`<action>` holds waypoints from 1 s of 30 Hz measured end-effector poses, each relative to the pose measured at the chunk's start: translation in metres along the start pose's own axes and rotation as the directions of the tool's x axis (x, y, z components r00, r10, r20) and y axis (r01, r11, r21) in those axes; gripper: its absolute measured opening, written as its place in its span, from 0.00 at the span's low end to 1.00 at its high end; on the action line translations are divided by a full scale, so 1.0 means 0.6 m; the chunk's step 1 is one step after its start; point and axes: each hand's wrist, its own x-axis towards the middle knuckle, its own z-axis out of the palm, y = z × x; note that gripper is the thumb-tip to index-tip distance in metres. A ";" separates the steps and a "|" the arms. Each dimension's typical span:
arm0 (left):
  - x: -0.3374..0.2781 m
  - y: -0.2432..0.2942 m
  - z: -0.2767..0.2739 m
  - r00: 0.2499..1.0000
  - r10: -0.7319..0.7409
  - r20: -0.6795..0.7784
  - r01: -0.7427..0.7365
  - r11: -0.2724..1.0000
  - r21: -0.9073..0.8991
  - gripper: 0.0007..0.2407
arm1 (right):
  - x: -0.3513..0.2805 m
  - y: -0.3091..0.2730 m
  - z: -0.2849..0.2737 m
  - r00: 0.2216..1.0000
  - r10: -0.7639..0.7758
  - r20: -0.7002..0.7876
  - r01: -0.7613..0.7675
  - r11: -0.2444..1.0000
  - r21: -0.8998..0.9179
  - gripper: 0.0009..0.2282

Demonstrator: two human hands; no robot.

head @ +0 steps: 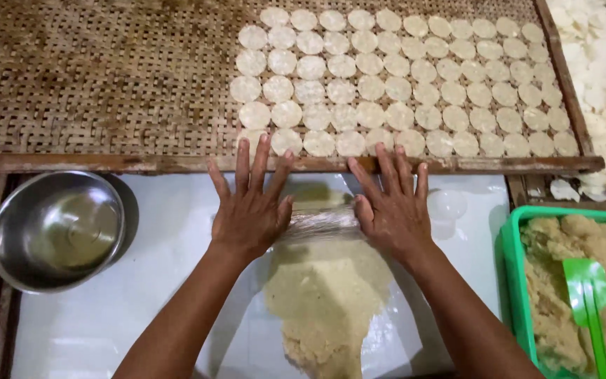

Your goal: Rolling out dough using a rolling pin and placing small circular pieces onto a woven drying tray.

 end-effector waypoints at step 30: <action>-0.268 0.088 0.020 0.947 0.125 -0.296 -0.119 0.992 0.037 0.29 | -0.248 -0.065 -0.081 0.985 -0.152 -0.081 0.140 0.980 -0.138 0.33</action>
